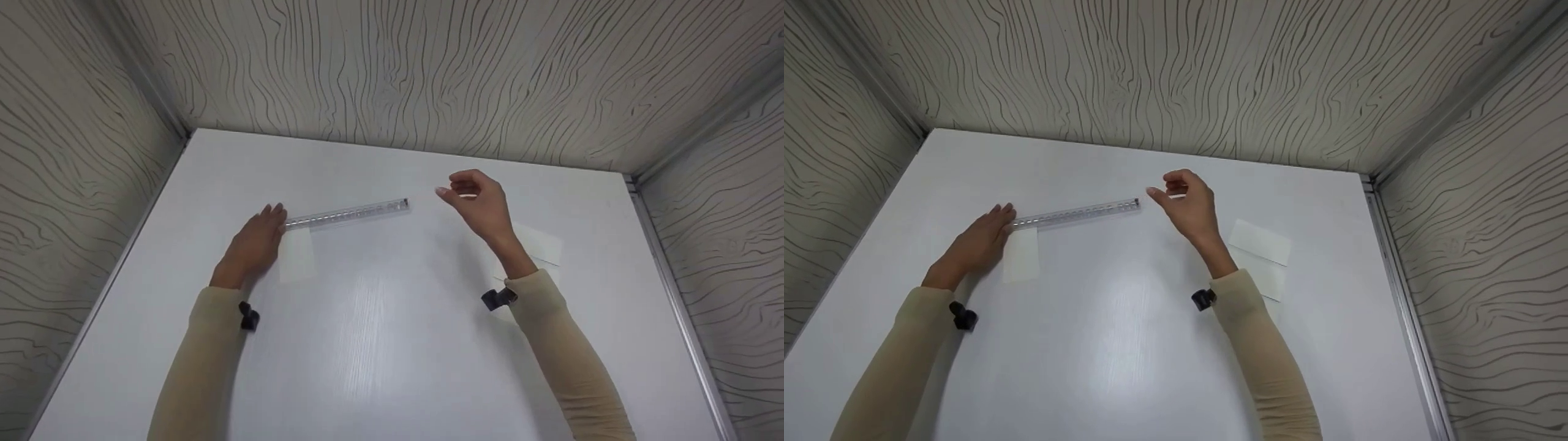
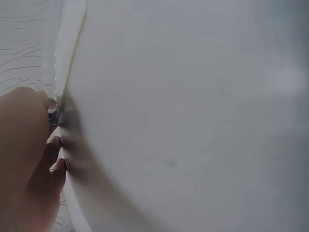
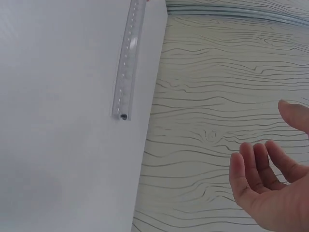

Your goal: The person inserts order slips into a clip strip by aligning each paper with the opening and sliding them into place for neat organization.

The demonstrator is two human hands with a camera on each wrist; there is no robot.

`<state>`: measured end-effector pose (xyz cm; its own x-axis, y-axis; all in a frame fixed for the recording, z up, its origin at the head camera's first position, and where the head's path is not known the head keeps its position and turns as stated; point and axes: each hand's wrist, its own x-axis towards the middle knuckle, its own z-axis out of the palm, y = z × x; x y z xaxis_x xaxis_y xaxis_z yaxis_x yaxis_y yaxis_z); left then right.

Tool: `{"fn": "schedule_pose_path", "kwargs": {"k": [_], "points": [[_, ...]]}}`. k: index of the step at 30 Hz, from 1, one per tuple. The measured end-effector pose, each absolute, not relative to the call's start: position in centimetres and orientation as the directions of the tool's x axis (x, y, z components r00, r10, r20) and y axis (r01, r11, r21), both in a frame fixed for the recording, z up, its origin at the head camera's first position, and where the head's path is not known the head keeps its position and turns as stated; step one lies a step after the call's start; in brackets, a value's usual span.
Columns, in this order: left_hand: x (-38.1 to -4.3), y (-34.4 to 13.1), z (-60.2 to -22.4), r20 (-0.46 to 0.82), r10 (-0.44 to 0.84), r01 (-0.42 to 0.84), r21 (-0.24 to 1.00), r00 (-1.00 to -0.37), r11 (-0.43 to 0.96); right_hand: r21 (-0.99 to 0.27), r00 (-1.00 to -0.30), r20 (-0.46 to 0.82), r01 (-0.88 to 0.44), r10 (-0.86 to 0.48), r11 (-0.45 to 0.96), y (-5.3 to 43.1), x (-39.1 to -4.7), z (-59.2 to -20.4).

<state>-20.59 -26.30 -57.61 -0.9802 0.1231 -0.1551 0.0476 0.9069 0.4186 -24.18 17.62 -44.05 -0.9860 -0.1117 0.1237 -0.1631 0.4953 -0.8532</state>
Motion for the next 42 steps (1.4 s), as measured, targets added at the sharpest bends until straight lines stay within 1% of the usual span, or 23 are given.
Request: {"fn": "schedule_pose_path", "kwargs": {"k": [4,8,15,20,28,32,37,42], "points": [[-20.5,-26.2,-57.6,-0.153,0.112,0.039,0.413,-0.982,0.91,-0.816,-0.98,0.164,-0.197,-0.11,0.543,19.2,-23.8,-43.7],[-20.5,-26.0,-57.8,-0.142,0.125,0.055,0.416,-0.982,0.908,-0.743,-0.973,0.195,-0.228,-0.121,0.629,21.0,-23.6,-43.9],[-20.7,-25.8,-57.9,-0.145,0.134,0.063,0.41,-0.98,0.91,-0.602,-0.969,0.189,-0.24,-0.156,0.762,25.0,-23.4,-45.1],[-20.5,-26.2,-57.6,-0.146,0.124,0.057,0.394,-0.982,0.918,-0.539,-0.978,0.143,-0.208,-0.155,0.816,27.7,-23.7,-45.9],[-20.2,-26.5,-57.3,-0.142,0.143,0.074,0.406,-0.979,0.911,-0.504,-0.991,0.073,-0.131,-0.11,0.854,31.3,-24.5,-47.4],[-20.3,-26.4,-57.6,-0.147,0.137,0.066,0.41,-0.98,0.91,-0.472,-0.989,0.028,-0.142,-0.146,0.87,32.8,-24.7,-48.2],[-20.4,-26.4,-57.7,-0.144,0.136,0.065,0.411,-0.98,0.909,-0.42,-0.974,-0.073,-0.164,-0.214,0.892,34.2,-25.1,-49.2],[-20.5,-26.2,-57.7,-0.135,0.13,0.066,0.402,-0.982,0.913,-0.397,-0.964,-0.204,-0.077,-0.17,0.914,35.1,-25.5,-50.3]]}}
